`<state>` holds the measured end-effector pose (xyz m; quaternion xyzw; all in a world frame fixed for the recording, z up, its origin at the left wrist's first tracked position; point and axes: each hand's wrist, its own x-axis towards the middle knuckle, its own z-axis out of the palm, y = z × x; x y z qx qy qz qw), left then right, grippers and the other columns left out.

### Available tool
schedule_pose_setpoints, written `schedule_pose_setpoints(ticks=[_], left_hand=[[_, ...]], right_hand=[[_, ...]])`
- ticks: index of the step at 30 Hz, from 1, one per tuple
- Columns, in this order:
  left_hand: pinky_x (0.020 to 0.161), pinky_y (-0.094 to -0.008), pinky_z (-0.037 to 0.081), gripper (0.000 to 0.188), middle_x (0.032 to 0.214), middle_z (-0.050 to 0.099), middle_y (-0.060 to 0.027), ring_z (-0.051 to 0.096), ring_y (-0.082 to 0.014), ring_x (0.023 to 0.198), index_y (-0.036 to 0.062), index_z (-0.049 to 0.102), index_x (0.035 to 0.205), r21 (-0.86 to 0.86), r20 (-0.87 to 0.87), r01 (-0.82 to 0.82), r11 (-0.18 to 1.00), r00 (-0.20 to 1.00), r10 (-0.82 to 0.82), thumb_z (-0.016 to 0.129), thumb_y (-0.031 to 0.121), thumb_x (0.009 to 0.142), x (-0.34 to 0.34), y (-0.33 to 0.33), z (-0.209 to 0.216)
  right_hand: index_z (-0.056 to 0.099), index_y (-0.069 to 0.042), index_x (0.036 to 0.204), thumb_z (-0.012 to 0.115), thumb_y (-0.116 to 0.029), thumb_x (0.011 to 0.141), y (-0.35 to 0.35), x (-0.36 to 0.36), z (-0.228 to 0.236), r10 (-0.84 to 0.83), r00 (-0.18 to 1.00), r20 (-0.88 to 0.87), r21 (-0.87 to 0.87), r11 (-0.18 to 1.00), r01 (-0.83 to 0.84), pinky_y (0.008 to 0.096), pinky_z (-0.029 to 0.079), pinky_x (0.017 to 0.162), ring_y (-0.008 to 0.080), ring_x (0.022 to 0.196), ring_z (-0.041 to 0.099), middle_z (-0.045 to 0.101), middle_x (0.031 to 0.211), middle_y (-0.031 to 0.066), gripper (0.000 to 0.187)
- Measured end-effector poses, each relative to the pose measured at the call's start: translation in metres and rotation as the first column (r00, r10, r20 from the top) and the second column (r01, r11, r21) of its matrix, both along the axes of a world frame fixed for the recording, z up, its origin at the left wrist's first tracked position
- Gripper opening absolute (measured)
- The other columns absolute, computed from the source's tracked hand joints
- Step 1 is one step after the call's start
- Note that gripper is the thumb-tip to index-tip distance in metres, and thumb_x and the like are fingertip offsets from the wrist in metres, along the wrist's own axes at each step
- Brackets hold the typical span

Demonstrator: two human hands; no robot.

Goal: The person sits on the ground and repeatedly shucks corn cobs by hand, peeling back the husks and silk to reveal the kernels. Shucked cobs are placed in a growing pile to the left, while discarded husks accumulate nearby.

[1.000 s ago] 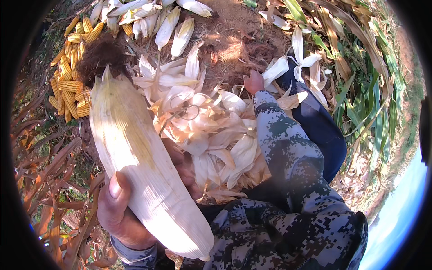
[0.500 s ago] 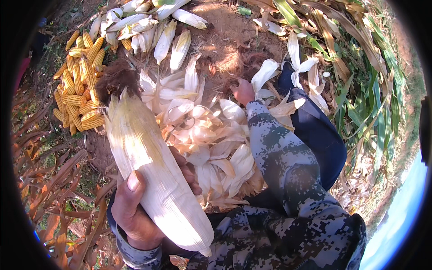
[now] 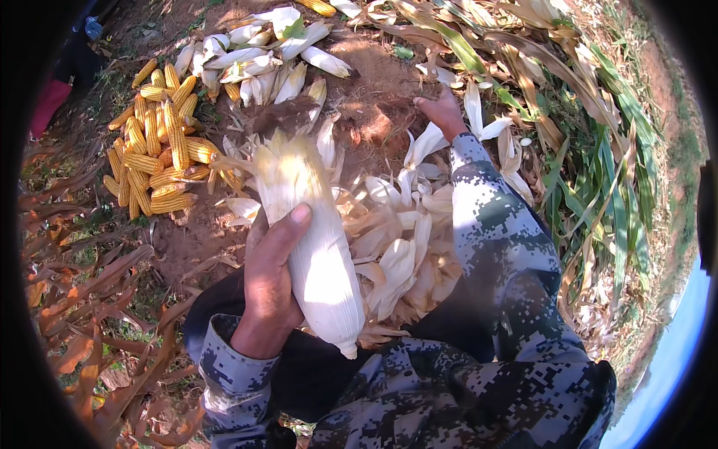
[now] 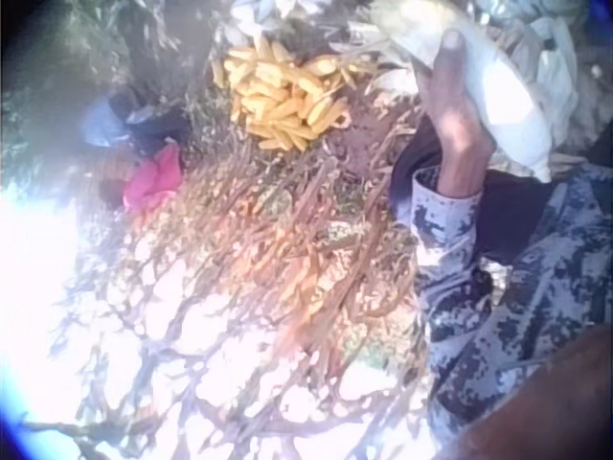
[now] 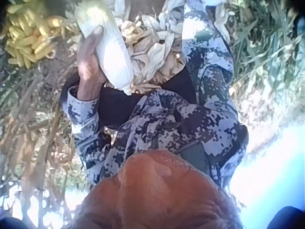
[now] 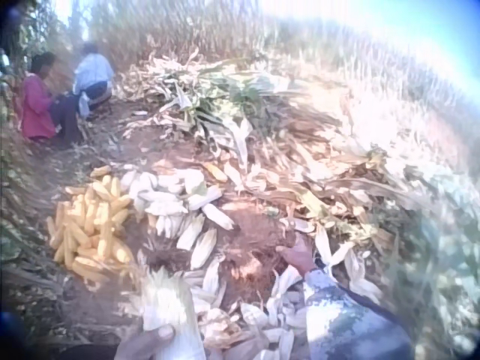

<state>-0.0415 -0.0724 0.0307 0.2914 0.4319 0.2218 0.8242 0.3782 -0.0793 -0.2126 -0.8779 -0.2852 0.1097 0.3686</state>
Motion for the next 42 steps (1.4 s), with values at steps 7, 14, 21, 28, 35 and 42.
schedule_pose_setpoints(ticks=[7,14,21,28,35,42], left_hand=[[0.073,-0.0372,0.063,0.063,0.112,0.068,-0.0153,0.072,-0.023,0.086,-0.0012,0.047,0.143,0.126,0.103,0.062,0.99,0.992,-0.075,0.075,0.026,0.094,0.011,-0.011,-0.006],[0.096,-0.0355,0.054,0.062,0.123,0.068,-0.0105,0.066,-0.0186,0.108,-0.0025,0.053,0.143,0.506,0.054,0.062,0.861,0.993,-0.103,0.082,0.019,0.092,0.023,-0.017,-0.011],[0.107,-0.0361,0.049,0.085,0.138,0.063,-0.0164,0.061,-0.0211,0.123,-0.0054,0.045,0.153,0.85,-0.094,0.136,0.508,0.99,-0.108,0.089,0.023,0.087,0.031,-0.018,-0.025],[0.082,-0.0467,0.058,0.086,0.117,0.063,-0.0202,0.068,-0.0402,0.1,0.0017,0.05,0.151,0.858,-0.475,0.51,-0.056,0.832,0.287,0.089,0.018,0.076,0.037,-0.002,-0.019],[0.09,-0.0461,0.058,0.086,0.123,0.063,-0.0219,0.068,-0.0395,0.108,-0.0005,0.049,0.149,0.878,-0.474,0.478,0.027,0.86,0.188,0.091,0.02,0.077,0.038,-0.01,-0.024],[0.105,-0.0431,0.05,0.091,0.132,0.063,-0.0259,0.063,-0.0322,0.121,-0.0137,0.047,0.145,0.869,-0.324,0.274,0.411,0.945,0.055,0.092,0.035,0.082,0.037,-0.008,-0.044]], right_hand=[[0.066,0.001,0.121,0.079,-0.039,0.095,-0.004,-0.063,0.131,0.398,0.687,-0.607,0.264,0.917,-0.298,0.0359,0.061,0.08,0.0228,0.089,0.075,0.071,0.099,0.0077,0.05],[0.057,0.003,0.144,0.076,-0.051,0.096,-0.045,-0.176,0.241,0.82,0.25,-0.514,0.744,0.572,-0.346,0.0336,0.061,0.091,0.0154,0.103,0.071,0.07,0.123,0.0102,0.074],[0.066,0.003,0.132,0.084,-0.037,0.094,-0.038,-0.204,0.237,0.723,0.51,-0.466,0.702,0.653,-0.285,0.0289,0.052,0.099,0.0117,0.111,0.063,0.071,0.122,0.0047,0.058],[0.072,0.003,0.119,0.072,-0.043,0.102,-0.039,-0.185,0.24,0.664,0.712,-0.227,0.629,0.658,-0.413,0.0311,0.054,0.088,0.0114,0.097,0.066,0.076,0.1,0.0068,0.049],[0.068,-0.003,0.101,0.06,-0.04,0.109,-0.033,-0.152,0.229,0.487,0.484,-0.727,0.65,0.714,0.259,0.0326,0.047,0.046,0.0146,0.051,0.06,0.072,0.085,0.0101,0.038],[0.069,0.001,0.103,0.069,-0.033,0.104,-0.021,-0.054,0.189,0.231,0.908,-0.348,0.621,0.783,0.039,0.0289,0.05,0.051,0.0118,0.054,0.062,0.072,0.083,0.0072,0.034]])
